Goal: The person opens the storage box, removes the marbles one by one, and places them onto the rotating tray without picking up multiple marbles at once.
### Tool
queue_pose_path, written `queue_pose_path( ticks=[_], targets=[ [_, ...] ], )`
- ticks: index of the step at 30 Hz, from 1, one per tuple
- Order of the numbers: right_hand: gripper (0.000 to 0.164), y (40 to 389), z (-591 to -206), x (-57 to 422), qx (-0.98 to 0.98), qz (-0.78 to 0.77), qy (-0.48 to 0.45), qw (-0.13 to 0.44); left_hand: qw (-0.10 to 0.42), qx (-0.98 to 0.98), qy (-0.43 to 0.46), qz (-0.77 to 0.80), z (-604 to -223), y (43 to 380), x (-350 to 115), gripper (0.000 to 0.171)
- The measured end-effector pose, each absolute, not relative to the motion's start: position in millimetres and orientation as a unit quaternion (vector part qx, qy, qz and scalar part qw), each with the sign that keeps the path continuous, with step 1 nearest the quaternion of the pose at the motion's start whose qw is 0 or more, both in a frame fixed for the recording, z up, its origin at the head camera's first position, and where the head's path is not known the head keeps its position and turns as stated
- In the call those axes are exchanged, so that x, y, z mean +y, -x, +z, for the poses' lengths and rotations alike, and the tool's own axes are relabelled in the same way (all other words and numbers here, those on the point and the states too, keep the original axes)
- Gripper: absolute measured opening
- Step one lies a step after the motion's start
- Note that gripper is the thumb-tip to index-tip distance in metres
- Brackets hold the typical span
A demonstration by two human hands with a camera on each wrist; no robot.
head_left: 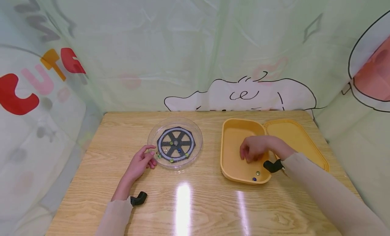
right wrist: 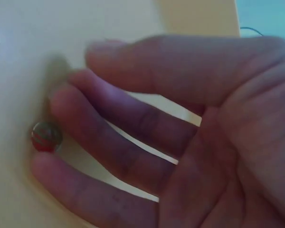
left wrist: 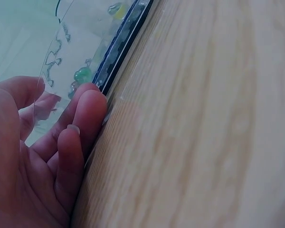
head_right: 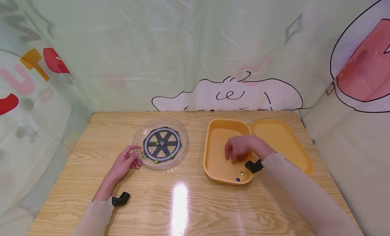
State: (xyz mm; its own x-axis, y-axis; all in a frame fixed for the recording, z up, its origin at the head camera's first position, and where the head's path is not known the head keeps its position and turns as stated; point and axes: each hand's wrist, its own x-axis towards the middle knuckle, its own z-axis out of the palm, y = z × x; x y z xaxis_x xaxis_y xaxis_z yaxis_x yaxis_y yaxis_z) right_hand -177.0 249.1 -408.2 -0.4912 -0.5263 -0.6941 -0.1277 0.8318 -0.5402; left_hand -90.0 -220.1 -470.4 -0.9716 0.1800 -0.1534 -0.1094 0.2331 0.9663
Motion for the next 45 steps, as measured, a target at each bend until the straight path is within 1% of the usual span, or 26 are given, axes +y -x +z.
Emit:
queue_pose_path(
  ticks=[4,11,14,18,23,27,35,45],
  targets=[
    [0.014,168,-408,248,0.823,-0.222,0.190,0.488,0.115,0.777,-0.024,0.618,-470,90,-220,0.032],
    [0.020,161,-412,247,0.809,-0.254,0.183,0.499,0.113,0.777,-0.027,0.619,-471,91,-219,0.031],
    [0.021,161,-411,249,0.811,-0.269,0.191,0.483,0.114,0.779,-0.027,0.616,-472,91,-220,0.031],
    [0.021,161,-405,249,0.829,-0.265,0.202,0.449,0.117,0.780,-0.020,0.614,-485,96,-224,0.032],
    [0.022,160,-399,248,0.861,-0.194,0.230,0.409,0.111,0.778,-0.015,0.618,-500,100,-228,0.033],
    [0.023,157,-397,245,0.879,-0.128,0.230,0.397,0.103,0.779,-0.017,0.618,-504,100,-228,0.033],
    [0.025,154,-398,242,0.867,-0.094,0.213,0.441,0.093,0.780,-0.028,0.619,-504,98,-228,0.029],
    [0.019,148,-398,240,0.835,-0.104,0.171,0.512,0.101,0.779,-0.019,0.619,-505,99,-229,0.032]
  ],
)
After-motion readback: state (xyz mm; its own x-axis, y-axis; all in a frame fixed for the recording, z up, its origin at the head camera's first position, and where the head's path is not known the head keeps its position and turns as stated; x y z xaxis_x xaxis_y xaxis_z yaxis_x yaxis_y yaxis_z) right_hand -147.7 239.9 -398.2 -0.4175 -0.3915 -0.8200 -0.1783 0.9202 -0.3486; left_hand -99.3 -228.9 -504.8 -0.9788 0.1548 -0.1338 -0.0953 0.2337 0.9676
